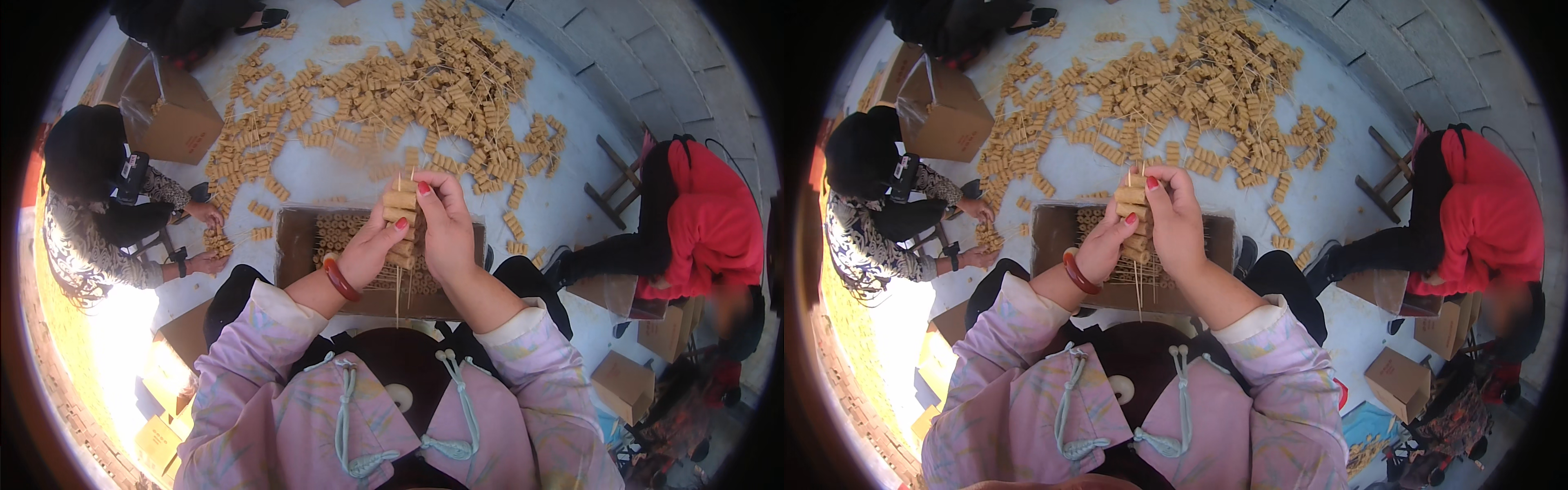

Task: The person threads small ring-shaped snacks onto thin wooden sticks and places the completed skewers into a cardboard box. The person repeats this process continuously while seated on the floor.

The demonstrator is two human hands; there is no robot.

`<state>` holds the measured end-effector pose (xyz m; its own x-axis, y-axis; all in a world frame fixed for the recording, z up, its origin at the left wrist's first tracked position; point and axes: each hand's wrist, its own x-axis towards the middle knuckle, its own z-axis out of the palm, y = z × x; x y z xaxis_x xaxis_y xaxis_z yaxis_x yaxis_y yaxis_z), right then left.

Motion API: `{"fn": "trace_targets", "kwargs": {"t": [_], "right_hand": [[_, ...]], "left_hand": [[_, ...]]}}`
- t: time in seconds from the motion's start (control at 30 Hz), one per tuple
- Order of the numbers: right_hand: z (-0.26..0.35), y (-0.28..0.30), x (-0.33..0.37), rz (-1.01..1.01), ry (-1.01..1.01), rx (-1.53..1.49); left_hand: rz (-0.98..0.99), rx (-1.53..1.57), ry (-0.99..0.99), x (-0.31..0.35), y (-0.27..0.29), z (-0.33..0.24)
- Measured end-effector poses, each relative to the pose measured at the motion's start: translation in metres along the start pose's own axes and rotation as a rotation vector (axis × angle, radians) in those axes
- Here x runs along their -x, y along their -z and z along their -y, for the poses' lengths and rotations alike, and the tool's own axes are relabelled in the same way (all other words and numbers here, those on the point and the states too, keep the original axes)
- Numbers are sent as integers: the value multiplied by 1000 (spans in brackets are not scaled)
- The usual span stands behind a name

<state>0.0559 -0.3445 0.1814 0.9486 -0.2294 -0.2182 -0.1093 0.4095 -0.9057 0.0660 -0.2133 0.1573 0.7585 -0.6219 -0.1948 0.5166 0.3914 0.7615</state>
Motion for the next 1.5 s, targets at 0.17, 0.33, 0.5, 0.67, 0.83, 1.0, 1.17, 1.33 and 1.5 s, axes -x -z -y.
{"fn": "trace_targets", "kwargs": {"t": [0.17,0.33,0.5,0.67,0.83,1.0,1.17,1.33,1.5], "right_hand": [[-8,7,-3,79,105,224],[-10,6,1,109,342,643],[-10,4,6,91,368,620],[-20,-1,9,76,420,641],[-13,2,11,153,448,861],[-9,-4,22,216,460,1032],[-20,-9,16,199,513,990],[-17,-12,-1,252,569,984],[-19,6,-55,389,577,816]], "left_hand": [[-34,45,-15,-1,1,3],[-73,72,-36,0,0,3],[-128,151,53,-1,1,4],[-140,276,144,3,1,7],[-190,366,135,5,3,8],[-223,558,146,1,11,3],[-202,636,130,-1,10,1],[-172,567,93,-6,21,-7],[-243,587,1,-16,53,-19]]}}
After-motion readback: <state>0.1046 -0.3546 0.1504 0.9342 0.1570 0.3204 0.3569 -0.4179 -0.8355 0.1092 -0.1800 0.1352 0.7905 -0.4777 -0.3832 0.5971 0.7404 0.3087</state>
